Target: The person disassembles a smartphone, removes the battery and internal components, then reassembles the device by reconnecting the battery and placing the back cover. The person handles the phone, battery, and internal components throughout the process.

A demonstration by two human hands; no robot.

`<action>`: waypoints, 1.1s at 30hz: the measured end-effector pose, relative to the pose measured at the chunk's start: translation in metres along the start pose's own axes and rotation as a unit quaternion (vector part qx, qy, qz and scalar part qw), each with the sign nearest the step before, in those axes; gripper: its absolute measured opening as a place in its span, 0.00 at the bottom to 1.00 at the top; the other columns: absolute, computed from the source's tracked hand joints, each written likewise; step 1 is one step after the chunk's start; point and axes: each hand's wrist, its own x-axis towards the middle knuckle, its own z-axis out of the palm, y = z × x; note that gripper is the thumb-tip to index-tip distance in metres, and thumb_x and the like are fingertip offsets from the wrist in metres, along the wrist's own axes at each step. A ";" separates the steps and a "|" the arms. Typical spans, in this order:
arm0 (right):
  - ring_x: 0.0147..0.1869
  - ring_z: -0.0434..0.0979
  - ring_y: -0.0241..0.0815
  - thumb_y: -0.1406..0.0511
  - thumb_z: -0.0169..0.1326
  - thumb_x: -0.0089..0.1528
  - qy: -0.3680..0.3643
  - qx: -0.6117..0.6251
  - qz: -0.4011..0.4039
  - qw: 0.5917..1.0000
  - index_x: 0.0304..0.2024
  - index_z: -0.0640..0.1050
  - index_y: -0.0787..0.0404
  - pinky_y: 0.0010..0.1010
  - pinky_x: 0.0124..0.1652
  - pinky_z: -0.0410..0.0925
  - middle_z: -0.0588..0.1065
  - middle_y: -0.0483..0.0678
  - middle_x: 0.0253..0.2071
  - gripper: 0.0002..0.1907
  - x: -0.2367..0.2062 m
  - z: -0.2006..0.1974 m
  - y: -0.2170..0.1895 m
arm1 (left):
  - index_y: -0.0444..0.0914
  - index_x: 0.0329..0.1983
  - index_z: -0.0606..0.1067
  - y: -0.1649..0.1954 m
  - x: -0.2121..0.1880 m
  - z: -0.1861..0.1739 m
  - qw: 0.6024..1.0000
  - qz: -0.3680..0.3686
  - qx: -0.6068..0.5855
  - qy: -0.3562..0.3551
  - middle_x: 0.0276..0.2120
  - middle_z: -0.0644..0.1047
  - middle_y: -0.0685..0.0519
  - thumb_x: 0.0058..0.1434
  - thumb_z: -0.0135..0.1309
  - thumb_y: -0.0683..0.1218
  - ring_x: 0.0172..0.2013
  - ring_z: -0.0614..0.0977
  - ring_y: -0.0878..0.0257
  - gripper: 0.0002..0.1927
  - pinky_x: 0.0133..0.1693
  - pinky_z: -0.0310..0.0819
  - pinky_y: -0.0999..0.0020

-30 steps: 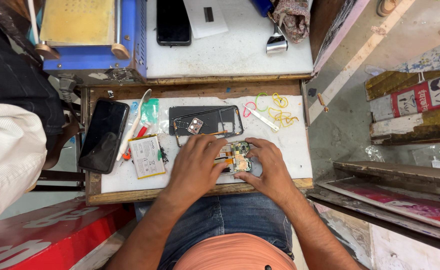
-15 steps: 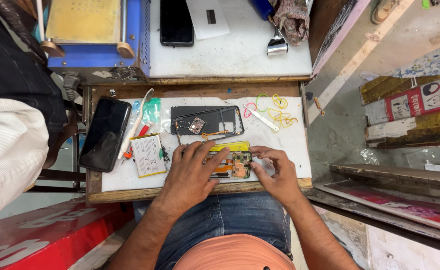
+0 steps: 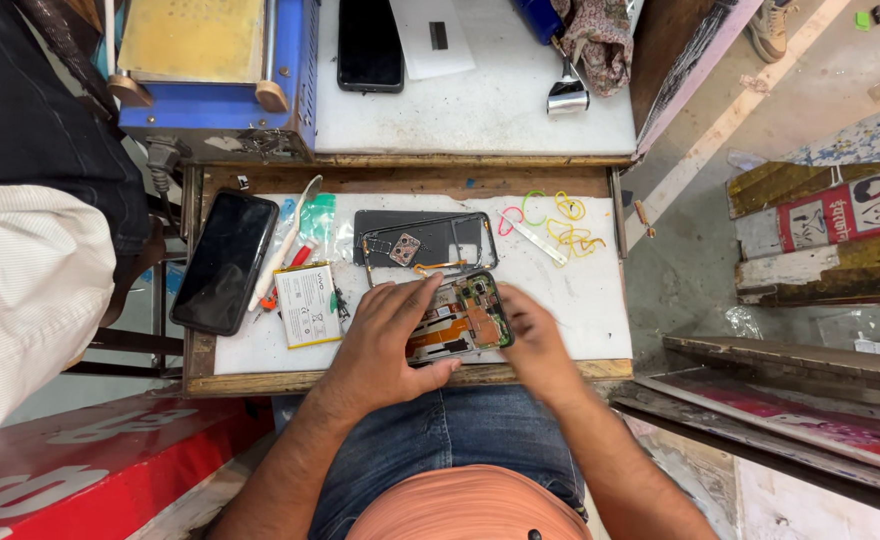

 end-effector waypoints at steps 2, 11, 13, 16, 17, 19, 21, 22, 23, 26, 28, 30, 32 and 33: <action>0.59 0.77 0.43 0.80 0.53 0.50 -0.055 -0.097 -0.017 0.994 0.59 0.74 0.63 0.33 0.58 0.70 0.78 0.55 0.55 0.32 0.000 0.016 0.000 | 0.35 0.73 0.60 0.001 -0.002 0.001 0.999 -0.027 -0.032 0.003 0.63 0.70 0.37 0.49 0.69 0.55 0.63 0.71 0.42 0.52 0.65 0.63 0.48; 0.58 0.78 0.53 0.69 0.62 0.55 -0.090 -0.347 -0.211 0.909 0.50 0.79 0.60 0.42 0.55 0.71 0.79 0.52 0.52 0.19 0.009 0.056 0.014 | 0.35 0.72 0.61 0.003 -0.006 -0.001 0.995 -0.062 -0.072 0.022 0.64 0.69 0.36 0.47 0.69 0.54 0.66 0.71 0.43 0.51 0.65 0.67 0.51; 0.57 0.78 0.52 0.67 0.61 0.57 -0.084 -0.372 -0.207 0.901 0.49 0.80 0.59 0.43 0.55 0.71 0.79 0.51 0.51 0.17 0.009 0.056 0.020 | 0.35 0.73 0.62 0.005 -0.009 -0.003 0.992 -0.064 -0.104 0.016 0.64 0.70 0.36 0.48 0.69 0.54 0.65 0.72 0.43 0.51 0.64 0.69 0.52; 0.57 0.76 0.55 0.67 0.62 0.56 -0.105 -0.397 -0.236 0.881 0.51 0.79 0.60 0.45 0.55 0.69 0.78 0.54 0.51 0.19 0.010 0.056 0.022 | 0.36 0.74 0.62 0.009 -0.011 -0.008 0.988 -0.046 -0.145 0.014 0.64 0.70 0.36 0.50 0.69 0.55 0.65 0.74 0.44 0.50 0.65 0.71 0.53; 0.56 0.77 0.54 0.66 0.62 0.56 -0.099 -0.399 -0.247 0.877 0.50 0.79 0.60 0.45 0.53 0.70 0.78 0.53 0.50 0.19 0.010 0.057 0.021 | 0.36 0.74 0.62 0.012 -0.012 -0.010 0.987 -0.046 -0.154 0.008 0.64 0.70 0.36 0.50 0.69 0.55 0.65 0.74 0.44 0.50 0.64 0.71 0.53; 0.52 0.78 0.53 0.66 0.63 0.57 -0.088 -0.404 -0.271 0.869 0.50 0.78 0.60 0.44 0.49 0.71 0.78 0.52 0.48 0.18 0.010 0.059 0.014 | 0.36 0.74 0.62 0.015 -0.013 -0.014 0.983 -0.042 -0.176 0.014 0.64 0.71 0.37 0.50 0.68 0.56 0.65 0.75 0.45 0.50 0.65 0.72 0.54; 0.48 0.82 0.45 0.67 0.60 0.60 -0.101 -0.298 -0.133 0.940 0.50 0.78 0.60 0.35 0.45 0.76 0.80 0.49 0.46 0.15 0.009 0.059 0.002 | 0.36 0.74 0.62 0.018 -0.014 -0.019 0.978 -0.037 -0.201 0.036 0.65 0.72 0.37 0.51 0.67 0.55 0.66 0.76 0.47 0.49 0.66 0.72 0.55; 0.46 0.84 0.41 0.68 0.58 0.62 -0.105 -0.241 -0.061 0.963 0.51 0.78 0.60 0.31 0.43 0.78 0.81 0.48 0.45 0.14 0.008 0.059 -0.004 | 0.35 0.75 0.62 0.019 -0.015 -0.021 0.973 -0.034 -0.220 0.060 0.66 0.72 0.37 0.52 0.67 0.55 0.67 0.76 0.47 0.49 0.67 0.71 0.55; 0.41 0.83 0.41 0.67 0.58 0.63 -0.072 -0.259 -0.026 0.963 0.50 0.79 0.59 0.31 0.39 0.77 0.82 0.48 0.42 0.13 0.008 0.059 -0.011 | 0.35 0.75 0.62 0.020 -0.018 -0.024 0.967 -0.031 -0.238 0.083 0.66 0.71 0.37 0.52 0.67 0.56 0.67 0.76 0.47 0.49 0.68 0.71 0.55; 0.30 0.80 0.43 0.66 0.59 0.64 0.016 -0.296 0.069 0.952 0.49 0.82 0.57 0.32 0.32 0.73 0.84 0.49 0.37 0.10 0.010 0.054 -0.032 | 0.33 0.76 0.59 0.018 -0.025 -0.032 0.934 -0.019 -0.327 0.141 0.67 0.72 0.38 0.56 0.68 0.57 0.68 0.75 0.49 0.51 0.73 0.67 0.54; 0.32 0.78 0.48 0.64 0.59 0.65 0.068 -0.301 0.116 0.944 0.49 0.82 0.56 0.36 0.32 0.71 0.84 0.49 0.36 0.10 0.010 0.040 -0.045 | 0.32 0.77 0.58 0.014 -0.030 -0.039 0.921 -0.027 -0.355 0.159 0.68 0.72 0.38 0.57 0.68 0.58 0.69 0.74 0.49 0.52 0.75 0.62 0.55; 0.45 0.79 0.48 0.64 0.60 0.63 0.084 -0.428 -0.053 0.898 0.48 0.82 0.56 0.37 0.43 0.72 0.82 0.48 0.45 0.11 0.007 0.026 -0.055 | 0.31 0.78 0.57 0.009 -0.035 -0.046 0.924 -0.055 -0.343 0.161 0.69 0.71 0.37 0.57 0.68 0.57 0.72 0.71 0.49 0.53 0.77 0.57 0.56; 0.55 0.77 0.51 0.63 0.61 0.60 0.054 -0.502 -0.176 0.845 0.47 0.82 0.54 0.41 0.52 0.70 0.81 0.47 0.52 0.13 0.006 0.018 -0.058 | 0.31 0.77 0.56 0.005 -0.037 -0.048 0.923 -0.061 -0.340 0.168 0.70 0.69 0.37 0.57 0.68 0.56 0.72 0.70 0.49 0.52 0.76 0.57 0.57; 0.59 0.74 0.53 0.62 0.62 0.59 0.017 -0.519 -0.214 0.827 0.48 0.82 0.53 0.43 0.55 0.67 0.79 0.47 0.54 0.14 0.007 0.016 -0.059 | 0.31 0.77 0.55 0.003 -0.036 -0.048 0.923 -0.063 -0.339 0.170 0.70 0.68 0.36 0.57 0.68 0.55 0.72 0.70 0.50 0.52 0.75 0.57 0.57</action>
